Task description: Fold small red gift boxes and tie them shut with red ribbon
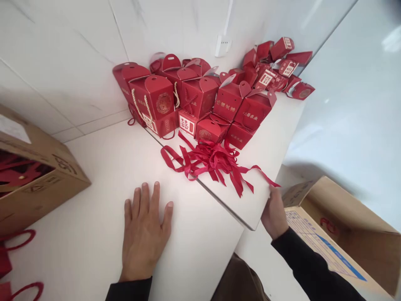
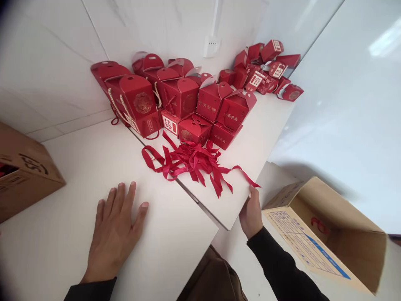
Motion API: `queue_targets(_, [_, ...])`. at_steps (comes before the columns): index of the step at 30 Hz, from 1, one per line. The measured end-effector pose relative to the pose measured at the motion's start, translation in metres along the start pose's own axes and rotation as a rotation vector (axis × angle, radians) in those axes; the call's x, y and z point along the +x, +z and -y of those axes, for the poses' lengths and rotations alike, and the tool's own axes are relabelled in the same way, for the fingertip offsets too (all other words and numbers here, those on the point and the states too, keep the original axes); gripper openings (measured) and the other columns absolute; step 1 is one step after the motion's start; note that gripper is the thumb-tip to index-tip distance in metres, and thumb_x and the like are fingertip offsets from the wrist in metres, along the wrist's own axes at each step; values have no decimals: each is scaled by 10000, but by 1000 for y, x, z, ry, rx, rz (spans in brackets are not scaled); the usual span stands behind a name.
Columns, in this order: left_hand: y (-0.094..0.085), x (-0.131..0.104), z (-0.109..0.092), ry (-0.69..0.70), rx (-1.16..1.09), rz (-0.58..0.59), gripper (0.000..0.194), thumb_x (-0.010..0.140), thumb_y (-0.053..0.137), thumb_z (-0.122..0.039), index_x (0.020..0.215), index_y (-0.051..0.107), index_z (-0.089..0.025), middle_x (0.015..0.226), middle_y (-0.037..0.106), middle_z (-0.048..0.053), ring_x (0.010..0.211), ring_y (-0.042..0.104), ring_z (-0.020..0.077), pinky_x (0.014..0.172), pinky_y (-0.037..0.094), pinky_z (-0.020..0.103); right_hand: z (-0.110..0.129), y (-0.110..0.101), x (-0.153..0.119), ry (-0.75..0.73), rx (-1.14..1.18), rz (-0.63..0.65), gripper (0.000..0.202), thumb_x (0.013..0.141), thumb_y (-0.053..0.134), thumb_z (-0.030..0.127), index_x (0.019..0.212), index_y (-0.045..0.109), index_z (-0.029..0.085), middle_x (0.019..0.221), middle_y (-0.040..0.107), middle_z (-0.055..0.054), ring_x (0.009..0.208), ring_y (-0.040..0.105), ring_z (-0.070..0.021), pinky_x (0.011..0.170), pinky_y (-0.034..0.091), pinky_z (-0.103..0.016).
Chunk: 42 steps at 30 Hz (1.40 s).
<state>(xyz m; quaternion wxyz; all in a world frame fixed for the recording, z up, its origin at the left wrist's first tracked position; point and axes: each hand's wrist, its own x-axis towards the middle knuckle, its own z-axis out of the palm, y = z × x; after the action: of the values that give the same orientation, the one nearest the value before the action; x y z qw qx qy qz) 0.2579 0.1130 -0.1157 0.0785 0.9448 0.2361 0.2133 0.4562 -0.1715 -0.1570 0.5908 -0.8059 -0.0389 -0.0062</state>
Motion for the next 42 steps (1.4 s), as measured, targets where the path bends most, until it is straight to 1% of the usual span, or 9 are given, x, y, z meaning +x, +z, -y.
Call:
queue_targets(3, [0,2,-2,5,40,12,733,1082,305,-536,1567,491,-18,1588,484,332,1497,449,500,1197,360,712,3,12,-5,146,224,16,437,1047,610,534,1309,665,188,1291,705,-106,1082,715,-264,922,606,-488])
queue_targets(6, [-2,3,-6,13,76,35,746,1079,296,-543,1554,509,-10,1578,481,353,1485,451,525,1183,366,725,15,18,-10,268,399,54,532,1038,545,632,1285,681,180,1229,748,-113,1071,738,-274,937,607,-510])
queue_targets(11, [-4,5,-11,16,136,83,722,1086,281,-510,1575,483,-18,1603,449,349,1505,417,528,1199,350,713,35,21,-17,438,584,108,500,977,545,637,1210,747,244,1065,825,-74,1138,745,-339,976,630,-524])
queue_targets(17, [-4,4,-12,11,146,78,718,1085,290,-508,1573,487,-20,1599,455,348,1501,427,524,1202,351,710,41,27,-18,545,707,87,506,948,600,623,1232,743,229,1101,827,-84,1205,723,-371,1027,603,-558])
queue_targets(22, [-1,4,-12,16,152,55,709,1085,296,-505,1576,486,-29,1600,457,344,1504,428,515,1201,357,707,40,32,-20,552,753,70,530,944,606,650,1258,725,239,1129,821,-77,1213,720,-371,1026,601,-562])
queue_targets(30, [2,0,-9,7,159,66,701,1078,315,-509,1587,479,-56,1642,419,312,1530,404,487,1222,332,694,40,33,-25,531,757,47,491,947,627,648,1196,746,242,1063,824,-67,1143,744,-358,969,622,-528])
queue_targets(35, [1,1,-8,-11,175,82,706,1072,302,-518,1595,473,-75,1657,409,291,1534,406,471,1226,327,684,38,34,-28,527,759,54,523,1013,582,634,1248,704,183,1202,764,-105,1078,739,-282,954,594,-508])
queue_targets(38, [2,0,-5,20,168,39,697,1064,312,-503,1566,516,-64,1625,452,303,1503,446,485,1203,353,692,38,35,-29,464,733,30,477,1035,594,595,1257,693,185,1253,728,-101,1064,722,-259,934,593,-483])
queue_targets(42, [12,0,4,70,164,-83,678,1048,347,-492,1513,584,-59,1565,522,315,1436,516,506,1156,391,724,38,34,-26,349,652,-86,391,1036,653,478,1280,674,174,1277,702,-95,1073,714,-260,912,604,-473])
